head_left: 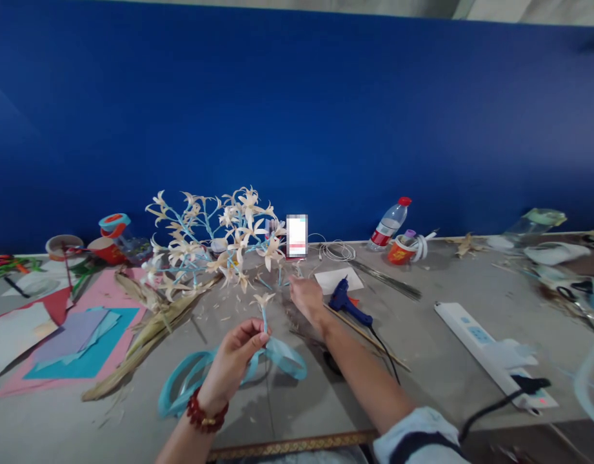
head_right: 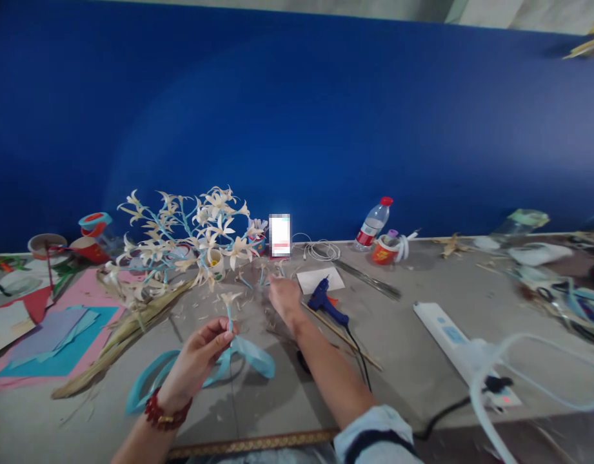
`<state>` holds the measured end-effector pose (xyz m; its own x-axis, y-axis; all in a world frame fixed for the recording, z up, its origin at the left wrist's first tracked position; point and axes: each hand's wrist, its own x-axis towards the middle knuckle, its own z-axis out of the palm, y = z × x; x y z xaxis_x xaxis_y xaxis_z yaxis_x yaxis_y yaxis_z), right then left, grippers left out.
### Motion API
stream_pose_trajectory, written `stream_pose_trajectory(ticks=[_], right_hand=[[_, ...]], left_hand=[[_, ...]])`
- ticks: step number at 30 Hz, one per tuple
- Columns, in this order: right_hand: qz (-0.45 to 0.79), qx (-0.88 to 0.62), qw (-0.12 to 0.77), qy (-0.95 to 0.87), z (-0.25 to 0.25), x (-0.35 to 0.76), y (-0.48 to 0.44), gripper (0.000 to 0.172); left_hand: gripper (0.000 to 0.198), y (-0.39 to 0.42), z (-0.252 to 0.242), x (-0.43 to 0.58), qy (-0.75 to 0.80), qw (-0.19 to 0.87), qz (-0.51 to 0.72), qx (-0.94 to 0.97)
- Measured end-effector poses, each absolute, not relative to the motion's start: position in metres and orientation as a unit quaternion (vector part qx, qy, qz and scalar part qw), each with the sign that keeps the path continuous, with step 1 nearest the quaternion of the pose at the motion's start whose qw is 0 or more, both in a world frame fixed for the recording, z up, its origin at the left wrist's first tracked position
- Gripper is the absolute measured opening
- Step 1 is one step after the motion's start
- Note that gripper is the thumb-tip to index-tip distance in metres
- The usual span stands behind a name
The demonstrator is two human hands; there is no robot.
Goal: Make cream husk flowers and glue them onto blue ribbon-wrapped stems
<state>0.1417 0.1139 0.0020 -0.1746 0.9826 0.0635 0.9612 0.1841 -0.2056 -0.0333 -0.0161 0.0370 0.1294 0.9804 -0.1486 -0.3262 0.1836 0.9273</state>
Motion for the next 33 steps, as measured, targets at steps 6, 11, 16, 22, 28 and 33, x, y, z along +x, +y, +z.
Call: stream_pose_trajectory(ticks=[6, 11, 16, 22, 28, 33], right_hand=[[0.045, -0.634, 0.084, -0.767, 0.004, 0.153, 0.112, 0.024], [0.054, -0.634, 0.107, -0.764, -0.001, 0.151, 0.113, 0.025], [0.094, -0.640, 0.152, -0.747, -0.003, 0.146, 0.118, 0.017], [0.186, -0.606, 0.264, -0.727, 0.015, 0.168, 0.093, 0.007], [0.483, -0.466, 0.461, -0.581, 0.038, 0.176, 0.046, 0.027], [0.611, -0.411, 0.505, -0.450, 0.053, 0.172, 0.020, 0.027]], left_hand=[[0.019, -0.014, 0.032, -0.030, 0.410, 0.653, 0.513, 0.377], [0.017, -0.012, 0.029, -0.025, 0.394, 0.668, 0.515, 0.366], [0.017, -0.012, 0.031, -0.025, 0.386, 0.673, 0.513, 0.367], [0.014, -0.013, 0.031, -0.027, 0.383, 0.674, 0.518, 0.362], [0.014, -0.012, 0.035, -0.018, 0.380, 0.669, 0.527, 0.361], [0.014, -0.013, 0.041, -0.010, 0.369, 0.674, 0.518, 0.377]])
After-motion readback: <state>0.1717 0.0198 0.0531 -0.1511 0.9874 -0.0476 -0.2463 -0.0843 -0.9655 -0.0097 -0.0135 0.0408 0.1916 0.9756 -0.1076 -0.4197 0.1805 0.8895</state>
